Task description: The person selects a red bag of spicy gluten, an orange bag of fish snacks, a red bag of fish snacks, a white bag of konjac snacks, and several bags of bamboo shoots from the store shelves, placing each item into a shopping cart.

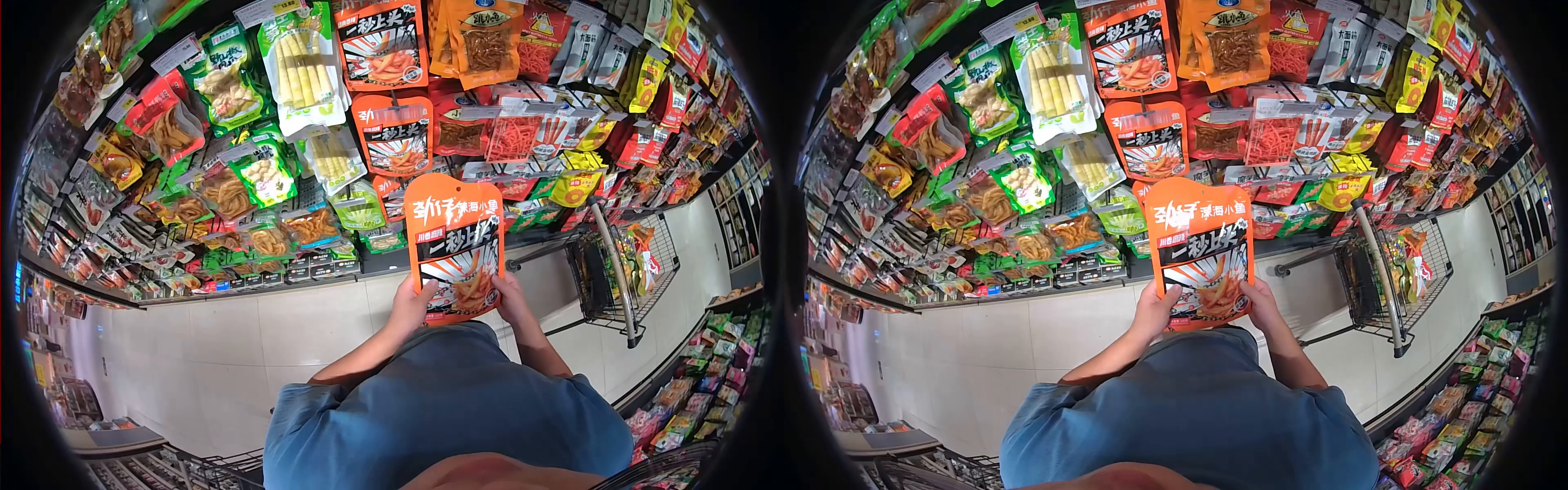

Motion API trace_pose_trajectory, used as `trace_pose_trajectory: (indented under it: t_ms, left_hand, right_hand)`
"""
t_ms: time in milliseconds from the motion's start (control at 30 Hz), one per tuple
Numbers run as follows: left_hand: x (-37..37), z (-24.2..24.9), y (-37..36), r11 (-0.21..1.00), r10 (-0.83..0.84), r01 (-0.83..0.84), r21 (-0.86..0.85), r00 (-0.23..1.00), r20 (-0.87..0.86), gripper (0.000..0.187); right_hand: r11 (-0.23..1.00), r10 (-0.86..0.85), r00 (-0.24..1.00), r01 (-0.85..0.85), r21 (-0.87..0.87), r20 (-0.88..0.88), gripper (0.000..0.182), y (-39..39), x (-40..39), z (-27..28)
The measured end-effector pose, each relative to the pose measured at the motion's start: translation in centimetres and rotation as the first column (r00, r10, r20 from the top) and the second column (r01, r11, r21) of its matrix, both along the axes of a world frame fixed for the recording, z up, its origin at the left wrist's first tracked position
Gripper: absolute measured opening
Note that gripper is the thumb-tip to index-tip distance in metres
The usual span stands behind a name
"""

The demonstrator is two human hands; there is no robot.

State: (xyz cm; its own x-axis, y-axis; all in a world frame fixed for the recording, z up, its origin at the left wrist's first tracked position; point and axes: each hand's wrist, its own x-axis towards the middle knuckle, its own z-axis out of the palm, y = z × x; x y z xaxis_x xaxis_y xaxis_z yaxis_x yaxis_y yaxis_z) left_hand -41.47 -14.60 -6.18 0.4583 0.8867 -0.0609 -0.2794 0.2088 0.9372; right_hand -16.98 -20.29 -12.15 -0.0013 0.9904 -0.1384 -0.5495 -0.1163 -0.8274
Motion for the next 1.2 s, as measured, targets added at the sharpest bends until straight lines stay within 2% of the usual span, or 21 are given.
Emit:
trace_pose_trajectory:
  t_ms: [133, 700, 800, 900, 967, 1000, 1033, 1100, 1133, 1167, 1200]
  left_hand:
    - [0.1, 0.2, 0.0, 0.999, 0.017, -0.015, -0.036, 0.999, 0.049, 0.025]
    - [-0.3, -1.0, -0.7, 0.999, 0.050, -0.051, -0.012, 0.997, -0.062, 0.028]
    - [-0.7, -0.8, -0.7, 0.993, 0.096, -0.099, -0.058, 0.994, -0.050, 0.026]
    - [-1.5, -1.7, -0.6, 0.979, 0.173, -0.177, -0.098, 0.984, -0.042, 0.025]
    - [-2.2, -3.8, -0.4, 0.970, 0.228, -0.233, -0.071, 0.971, -0.067, 0.028]
    - [-2.5, -3.6, -0.3, 0.964, 0.249, -0.254, -0.073, 0.966, -0.068, 0.028]
    - [-2.7, -3.3, -0.3, 0.957, 0.273, -0.278, -0.077, 0.959, -0.068, 0.028]
    - [-3.2, -2.6, -0.4, 0.943, 0.319, -0.324, -0.074, 0.945, -0.074, 0.029]
    - [-3.4, -2.5, -0.4, 0.937, 0.338, -0.343, -0.063, 0.938, -0.075, 0.029]
    - [-3.7, -2.4, -0.5, 0.931, 0.357, -0.361, -0.052, 0.931, -0.078, 0.029]
    - [-4.1, -2.3, -0.5, 0.924, 0.376, -0.380, -0.039, 0.923, -0.081, 0.029]
  right_hand:
    - [0.999, -0.038, 0.999, 0.038, -0.001, 0.019, 0.033, 0.0, -0.8, 0.8]
    - [0.998, -0.007, 1.000, 0.008, -0.064, 0.015, 0.030, 0.0, -1.4, 0.6]
    - [0.993, -0.054, 0.995, 0.062, -0.104, 0.080, 0.028, 1.1, -0.9, -1.5]
    - [0.948, -0.079, 0.895, 0.204, -0.245, 0.440, 0.024, 4.0, 0.6, -1.7]
    - [0.940, -0.250, 0.784, 0.338, -0.052, 0.568, 0.020, 7.9, 0.0, 0.7]
    - [0.952, -0.278, 0.697, 0.293, 0.090, 0.661, 0.018, 10.6, 0.5, 1.0]
    - [0.949, -0.314, 0.599, 0.223, 0.224, 0.736, 0.018, 13.4, 0.9, 1.3]
    - [0.883, -0.434, 0.592, 0.133, 0.450, 0.679, 0.017, 17.0, -2.9, 6.5]
    - [0.912, -0.364, 0.601, 0.076, 0.402, 0.712, 0.019, 20.3, -3.8, 5.3]
    - [0.860, -0.414, 0.403, -0.120, 0.495, 0.816, 0.023, 21.5, -5.6, 8.5]
    - [0.851, -0.363, 0.415, -0.216, 0.478, 0.834, 0.026, 22.4, -8.0, 11.0]
